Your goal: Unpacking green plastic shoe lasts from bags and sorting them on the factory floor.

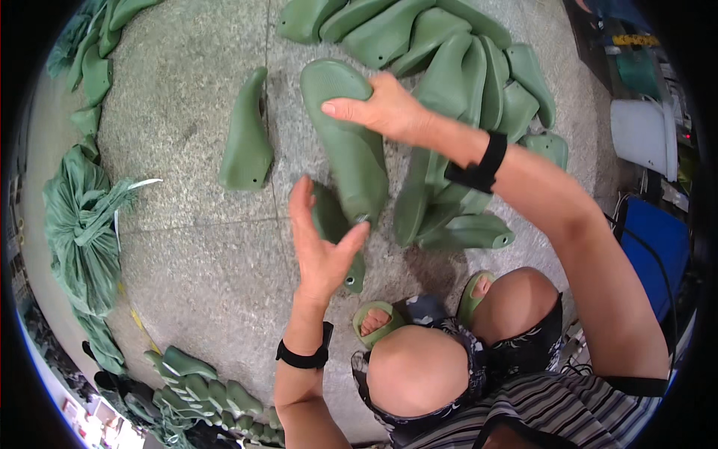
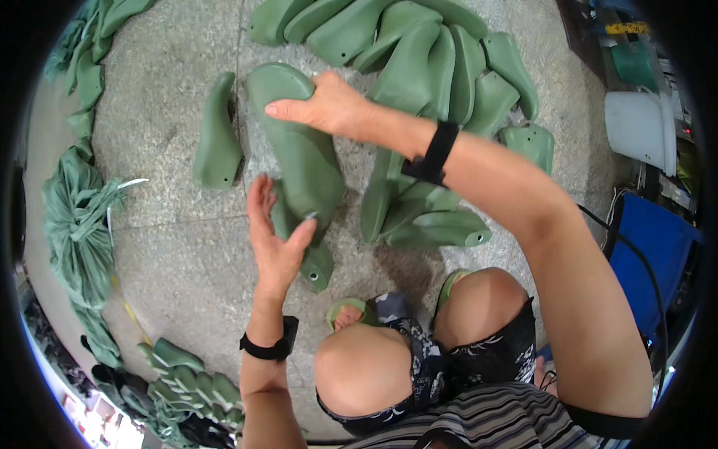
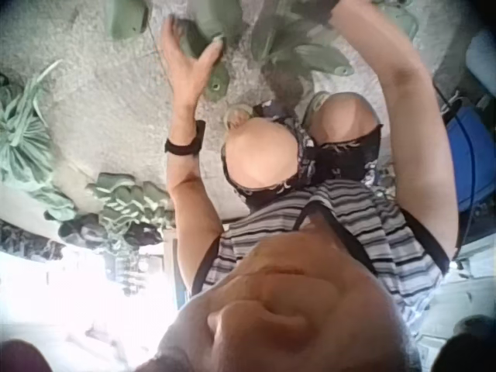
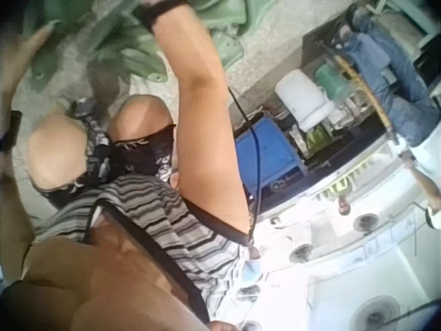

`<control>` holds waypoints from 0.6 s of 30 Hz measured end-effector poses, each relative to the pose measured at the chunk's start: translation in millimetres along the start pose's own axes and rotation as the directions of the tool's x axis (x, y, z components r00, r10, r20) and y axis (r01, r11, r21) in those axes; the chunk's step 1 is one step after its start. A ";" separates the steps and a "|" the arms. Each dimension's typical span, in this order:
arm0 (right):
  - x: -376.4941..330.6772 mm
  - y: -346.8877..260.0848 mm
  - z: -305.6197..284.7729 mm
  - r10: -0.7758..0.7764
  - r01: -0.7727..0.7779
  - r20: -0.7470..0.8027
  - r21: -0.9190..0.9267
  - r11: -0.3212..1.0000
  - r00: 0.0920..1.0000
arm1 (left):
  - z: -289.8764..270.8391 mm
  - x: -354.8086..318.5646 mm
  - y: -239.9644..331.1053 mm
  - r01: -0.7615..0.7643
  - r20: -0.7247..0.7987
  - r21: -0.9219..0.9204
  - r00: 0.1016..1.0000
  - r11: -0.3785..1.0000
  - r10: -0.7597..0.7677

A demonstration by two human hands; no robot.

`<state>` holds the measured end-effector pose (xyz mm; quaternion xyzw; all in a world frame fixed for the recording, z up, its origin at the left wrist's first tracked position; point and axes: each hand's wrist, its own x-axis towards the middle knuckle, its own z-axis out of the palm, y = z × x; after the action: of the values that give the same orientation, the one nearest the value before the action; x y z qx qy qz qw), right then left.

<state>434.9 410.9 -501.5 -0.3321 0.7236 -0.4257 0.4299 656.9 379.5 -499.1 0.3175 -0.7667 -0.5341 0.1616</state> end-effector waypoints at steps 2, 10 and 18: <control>3.5 2.0 2.6 0.071 -0.054 -0.051 0.278 0.959 0.996 | 11.9 11.9 13.1 0.113 0.153 -0.188 0.985 0.976 -0.084; -19.6 -6.3 2.4 -0.457 0.343 -0.143 -0.478 0.809 0.878 | 19.0 49.9 3.7 0.297 0.040 -0.209 0.955 0.932 -0.295; -132.9 50.0 -69.7 -0.148 0.073 -0.080 -0.586 0.807 0.986 | 89.0 123.7 33.3 -0.598 0.133 0.546 0.753 0.587 0.644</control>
<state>420.6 567.4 -482.8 -0.4624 0.8233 -0.2281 0.2373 501.9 369.2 -513.3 0.0832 -0.9422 -0.1831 0.2680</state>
